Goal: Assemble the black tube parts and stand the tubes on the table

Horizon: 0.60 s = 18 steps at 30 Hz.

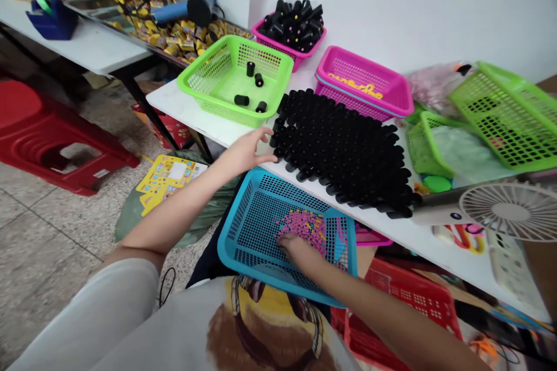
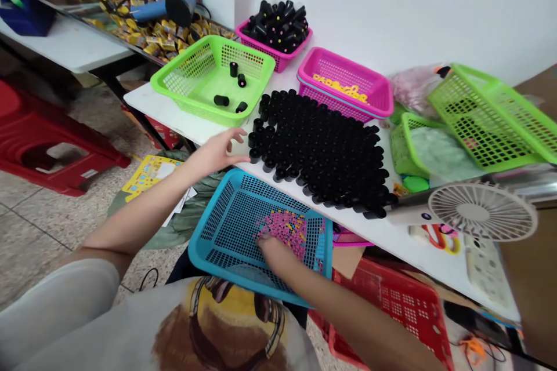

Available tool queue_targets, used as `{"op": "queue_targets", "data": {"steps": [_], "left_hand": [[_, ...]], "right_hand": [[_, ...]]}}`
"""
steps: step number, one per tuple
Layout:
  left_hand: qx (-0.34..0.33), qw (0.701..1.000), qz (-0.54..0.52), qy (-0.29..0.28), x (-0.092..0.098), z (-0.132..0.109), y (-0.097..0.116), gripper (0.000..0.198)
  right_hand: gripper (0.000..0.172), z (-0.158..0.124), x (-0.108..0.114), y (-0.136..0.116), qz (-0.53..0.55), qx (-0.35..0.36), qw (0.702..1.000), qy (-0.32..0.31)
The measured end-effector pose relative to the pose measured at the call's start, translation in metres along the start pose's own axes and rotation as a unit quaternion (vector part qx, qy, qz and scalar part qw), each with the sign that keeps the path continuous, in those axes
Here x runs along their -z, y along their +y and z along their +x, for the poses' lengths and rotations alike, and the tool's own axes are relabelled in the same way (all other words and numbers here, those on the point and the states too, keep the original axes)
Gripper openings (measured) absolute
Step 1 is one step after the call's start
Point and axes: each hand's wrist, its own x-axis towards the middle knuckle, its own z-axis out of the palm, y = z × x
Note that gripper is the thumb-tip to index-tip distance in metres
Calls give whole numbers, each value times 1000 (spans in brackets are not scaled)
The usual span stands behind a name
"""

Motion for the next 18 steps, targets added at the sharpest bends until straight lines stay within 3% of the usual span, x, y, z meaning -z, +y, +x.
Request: {"op": "queue_targets", "data": {"steps": [2, 4, 7, 10, 12, 16, 18], "left_hand": [[38, 999, -19, -26, -23, -6, 2, 74], [57, 998, -15, -22, -35, -6, 4, 72], [53, 999, 5, -6, -35, -2, 2, 60], [14, 1000, 3, -13, -22, 0, -12, 63], [-20, 999, -16, -41, -13, 1, -26, 68], [-65, 987, -102, -106, 2, 6, -51, 68], [-67, 981, -133, -127, 6, 9, -57, 66]], "right_hand": [[36, 2, 3, 3, 27, -4, 1000, 10], [35, 3, 9, 1, 61, -2, 998, 23], [23, 6, 25, -7, 132, 16, 989, 60], [12, 17, 49, -23, 214, 30, 969, 123], [22, 30, 65, -38, 332, 51, 923, 187], [50, 68, 89, -73, 587, 90, 730, 337], [53, 88, 98, -88, 602, 77, 691, 393]]}}
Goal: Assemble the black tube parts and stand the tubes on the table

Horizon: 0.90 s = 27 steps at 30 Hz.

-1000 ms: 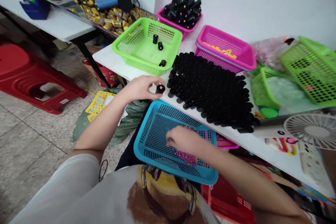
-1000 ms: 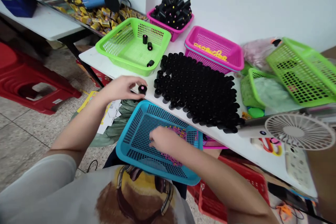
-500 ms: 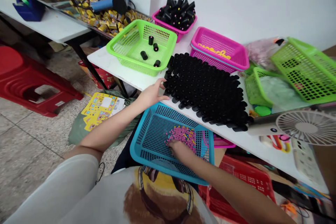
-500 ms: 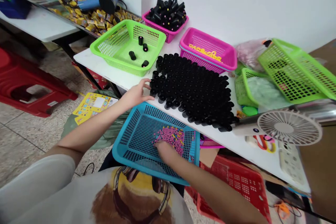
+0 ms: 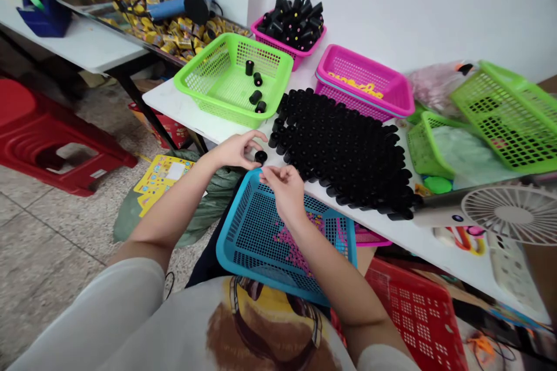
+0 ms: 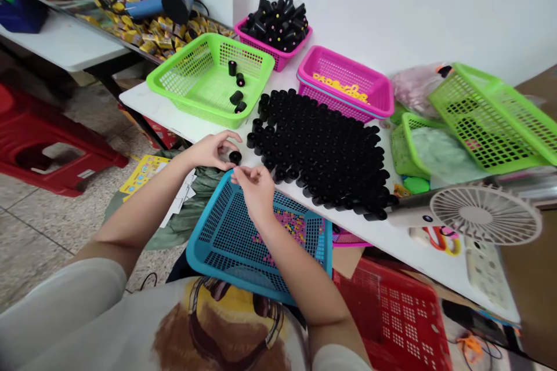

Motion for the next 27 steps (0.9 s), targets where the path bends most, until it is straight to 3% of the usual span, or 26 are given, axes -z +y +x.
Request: {"op": "queue_targets", "data": {"steps": [3, 6, 20, 27], "left_hand": [[1, 999, -31, -30, 3, 2, -1, 67], [1, 999, -37, -25, 3, 2, 0, 64], [-3, 999, -44, 0, 0, 0, -2, 60], [-9, 998, -60, -1, -1, -2, -1, 62]], "right_hand": [[49, 15, -22, 1, -35, 21, 998, 56], [45, 20, -30, 0, -100, 19, 992, 72], [23, 25, -30, -4, -217, 47, 974, 39], [29, 33, -36, 4, -104, 25, 992, 65]]}}
